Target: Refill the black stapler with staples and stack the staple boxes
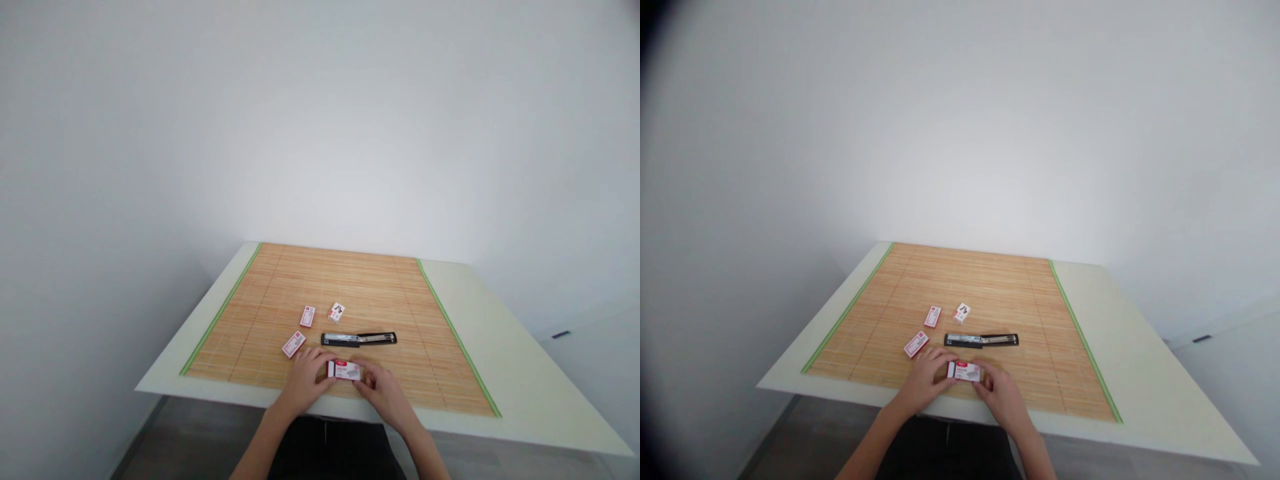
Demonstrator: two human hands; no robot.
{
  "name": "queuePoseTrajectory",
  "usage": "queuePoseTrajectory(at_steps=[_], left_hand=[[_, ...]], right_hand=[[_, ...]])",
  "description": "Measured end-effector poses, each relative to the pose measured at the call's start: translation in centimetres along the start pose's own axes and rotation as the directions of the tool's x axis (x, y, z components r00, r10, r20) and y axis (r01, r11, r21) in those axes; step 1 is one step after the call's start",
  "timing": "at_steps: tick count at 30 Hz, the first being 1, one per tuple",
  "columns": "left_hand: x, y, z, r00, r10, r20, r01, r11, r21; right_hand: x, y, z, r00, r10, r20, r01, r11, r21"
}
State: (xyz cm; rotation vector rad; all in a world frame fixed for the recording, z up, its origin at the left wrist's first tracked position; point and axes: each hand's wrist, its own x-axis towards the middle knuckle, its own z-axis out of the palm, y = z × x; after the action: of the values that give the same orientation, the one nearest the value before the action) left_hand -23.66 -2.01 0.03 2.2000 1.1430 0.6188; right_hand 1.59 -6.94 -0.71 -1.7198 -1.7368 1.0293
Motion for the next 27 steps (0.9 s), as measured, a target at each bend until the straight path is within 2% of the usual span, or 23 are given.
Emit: queuePoseTrajectory(at_steps=[5, 8, 11, 15, 17, 21, 24, 27], left_hand=[[-0.3, 0.3, -0.2, 0.999, 0.018, -0.037, -0.018, 1.0, 0.012], [-0.6, 0.5, -0.2, 0.997, 0.027, -0.067, -0.026, 0.999, 0.024], [-0.8, 0.9, 0.2, 0.99, 0.024, -0.137, -0.02, 0.999, 0.034], [-0.9, 1.4, 0.6, 0.969, -0.014, -0.248, 0.038, 0.995, 0.091], [-0.9, 1.5, 0.8, 0.959, -0.024, -0.283, 0.068, 0.987, 0.145], [-0.8, 1.4, 0.9, 0.964, 0.009, -0.266, 0.061, 0.965, 0.254], [-0.7, 1.1, 1.0, 0.971, 0.019, -0.24, 0.055, 0.953, 0.299], [-0.7, 1.0, 1.0, 0.969, 0.025, -0.244, 0.053, 0.951, 0.305]], right_hand=[[0.0, 1.4, -0.7, 1.0, 0.0, -0.026, 0.0, 1.0, 0.027], [-0.1, 1.4, -0.8, 1.0, 0.017, -0.017, -0.016, 0.999, 0.048], [-0.2, 0.1, -0.9, 1.0, 0.03, -0.01, -0.028, 0.988, 0.15], [0.4, -2.9, -0.9, 0.999, -0.001, 0.035, -0.014, 0.91, 0.414], [1.2, -4.3, -0.6, 1.0, -0.014, 0.021, 0.003, 0.892, 0.453], [3.5, -5.6, 0.8, 0.996, 0.072, -0.056, -0.034, 0.868, 0.496], [5.1, -6.1, 2.0, 0.99, 0.139, -0.033, -0.098, 0.827, 0.554], [6.1, -6.5, 2.9, 0.985, 0.168, -0.042, -0.116, 0.822, 0.557]])
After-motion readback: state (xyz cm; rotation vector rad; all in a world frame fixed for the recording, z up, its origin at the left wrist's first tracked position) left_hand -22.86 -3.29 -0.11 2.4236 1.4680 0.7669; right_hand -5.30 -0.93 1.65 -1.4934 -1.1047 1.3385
